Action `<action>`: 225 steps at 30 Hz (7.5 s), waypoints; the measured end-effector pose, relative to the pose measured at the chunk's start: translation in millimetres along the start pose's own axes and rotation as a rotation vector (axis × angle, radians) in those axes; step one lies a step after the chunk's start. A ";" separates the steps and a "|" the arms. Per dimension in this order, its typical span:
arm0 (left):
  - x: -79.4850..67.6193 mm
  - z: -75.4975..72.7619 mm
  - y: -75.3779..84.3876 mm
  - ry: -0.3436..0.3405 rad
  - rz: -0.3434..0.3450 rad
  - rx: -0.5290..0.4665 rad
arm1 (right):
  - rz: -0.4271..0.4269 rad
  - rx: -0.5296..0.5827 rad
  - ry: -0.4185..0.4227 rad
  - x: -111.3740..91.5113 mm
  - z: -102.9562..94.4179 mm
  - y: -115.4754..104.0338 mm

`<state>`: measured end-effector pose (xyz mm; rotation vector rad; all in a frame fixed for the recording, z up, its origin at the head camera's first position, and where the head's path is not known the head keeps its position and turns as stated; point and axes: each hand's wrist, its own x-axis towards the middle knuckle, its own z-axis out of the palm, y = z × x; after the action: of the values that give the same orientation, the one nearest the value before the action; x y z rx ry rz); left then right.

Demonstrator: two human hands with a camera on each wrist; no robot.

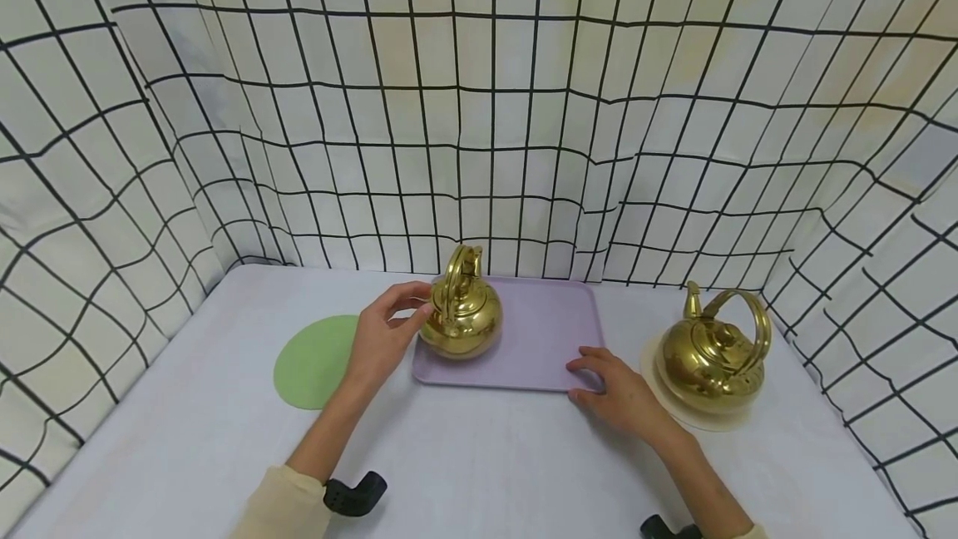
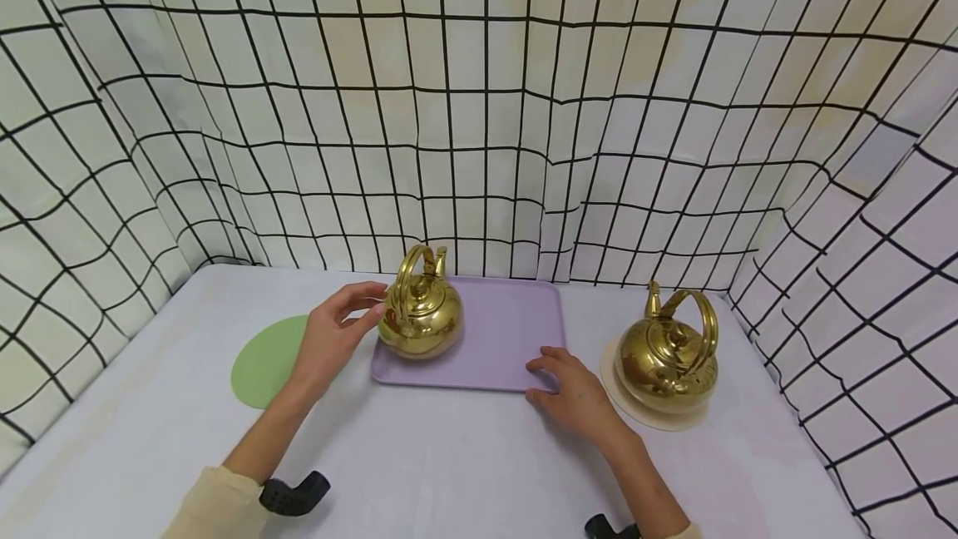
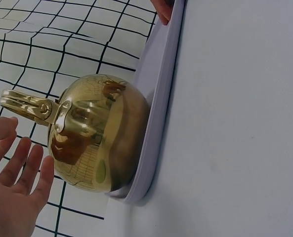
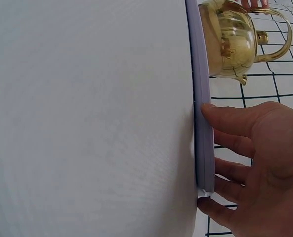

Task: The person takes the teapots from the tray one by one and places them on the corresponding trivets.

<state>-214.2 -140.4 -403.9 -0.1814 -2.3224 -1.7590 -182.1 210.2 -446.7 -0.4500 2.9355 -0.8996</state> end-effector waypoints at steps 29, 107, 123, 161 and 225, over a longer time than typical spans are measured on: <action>0.8 16.1 6.8 -0.059 0.045 -0.132 | -0.026 0.030 0.011 -2.2 -1.7 0.5; -5.9 -14.1 8.7 0.005 0.099 -0.208 | -0.001 0.032 -0.004 -2.0 -0.5 1.8; -8.2 -29.2 7.6 0.065 0.083 -0.244 | -0.018 0.037 0.006 -2.3 0.5 2.1; -18.8 -62.0 8.2 0.189 0.041 -0.314 | -0.007 0.048 0.002 -3.0 0.1 1.2; -51.4 -105.9 -12.2 0.355 0.030 -0.355 | -0.017 0.051 0.013 -3.3 0.5 3.5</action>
<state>-156.5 -243.8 -400.8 0.0389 -1.7480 -1.9883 -179.8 213.7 -449.1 -0.4682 2.9169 -0.9804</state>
